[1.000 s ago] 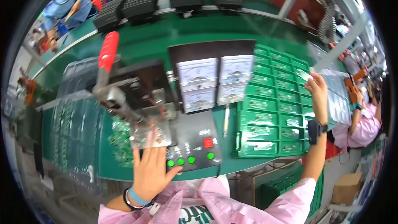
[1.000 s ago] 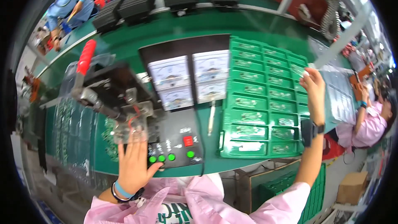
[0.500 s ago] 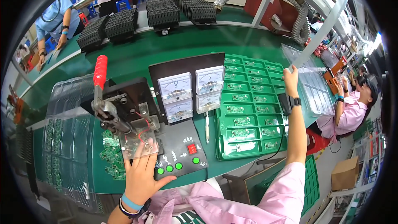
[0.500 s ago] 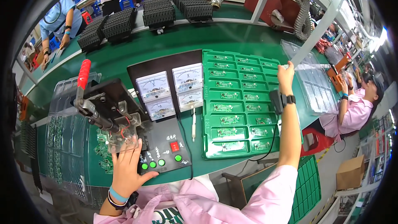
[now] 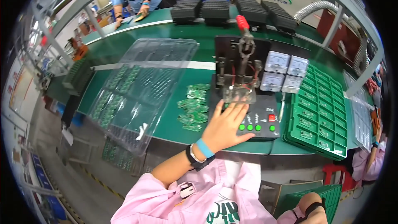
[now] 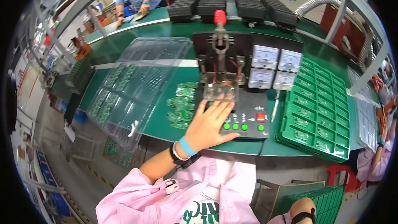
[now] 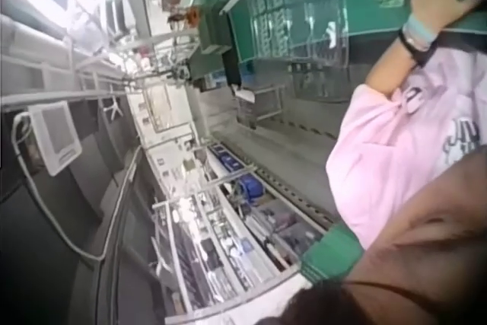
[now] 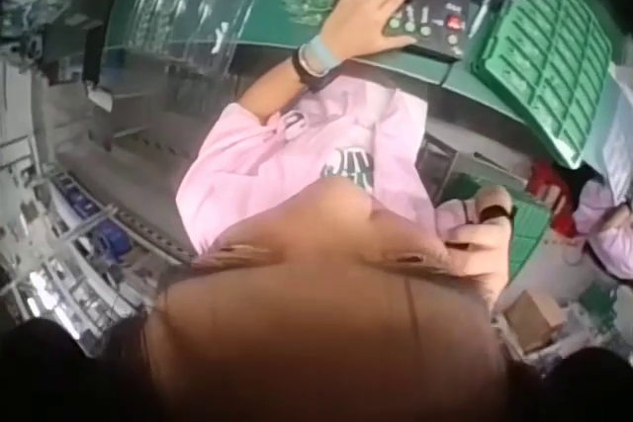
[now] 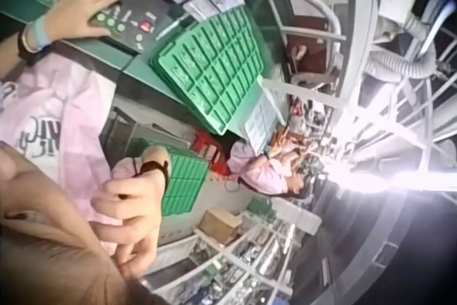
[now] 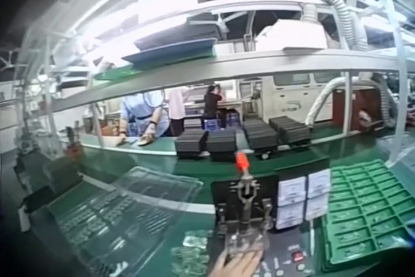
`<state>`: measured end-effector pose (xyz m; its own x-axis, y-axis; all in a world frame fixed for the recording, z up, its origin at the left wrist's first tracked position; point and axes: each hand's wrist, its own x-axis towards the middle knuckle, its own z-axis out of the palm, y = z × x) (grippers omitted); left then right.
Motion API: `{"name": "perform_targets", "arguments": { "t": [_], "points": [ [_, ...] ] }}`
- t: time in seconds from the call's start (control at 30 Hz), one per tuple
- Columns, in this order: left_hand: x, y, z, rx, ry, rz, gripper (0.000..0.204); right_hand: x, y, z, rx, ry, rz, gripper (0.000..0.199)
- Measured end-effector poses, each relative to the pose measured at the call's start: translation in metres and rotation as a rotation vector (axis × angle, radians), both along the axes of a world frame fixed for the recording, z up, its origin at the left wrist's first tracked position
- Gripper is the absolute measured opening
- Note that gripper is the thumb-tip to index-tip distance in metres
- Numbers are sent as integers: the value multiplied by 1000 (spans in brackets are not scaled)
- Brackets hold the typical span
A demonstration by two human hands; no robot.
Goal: The person picks up circuit boards from a tray, places them into a testing fixture, and presses buttons on the machine. After each test, the person removes the board, places it in a pile, and eventually stacks the tested boards into a green tray.
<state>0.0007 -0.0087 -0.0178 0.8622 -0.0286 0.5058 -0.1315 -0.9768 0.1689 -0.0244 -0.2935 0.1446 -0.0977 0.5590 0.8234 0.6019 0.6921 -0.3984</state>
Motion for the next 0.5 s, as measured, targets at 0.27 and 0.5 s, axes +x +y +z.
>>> {"name": "perform_targets", "arguments": {
  "t": [0.27,0.5],
  "points": [
    [-2,0,-7,6,-111,-56,77,-40,1,-5,-58,45,260,67],
    [-2,2,-8,-5,-129,-42,73,-31,60,50,-64,-936,934,33]
  ]
}}
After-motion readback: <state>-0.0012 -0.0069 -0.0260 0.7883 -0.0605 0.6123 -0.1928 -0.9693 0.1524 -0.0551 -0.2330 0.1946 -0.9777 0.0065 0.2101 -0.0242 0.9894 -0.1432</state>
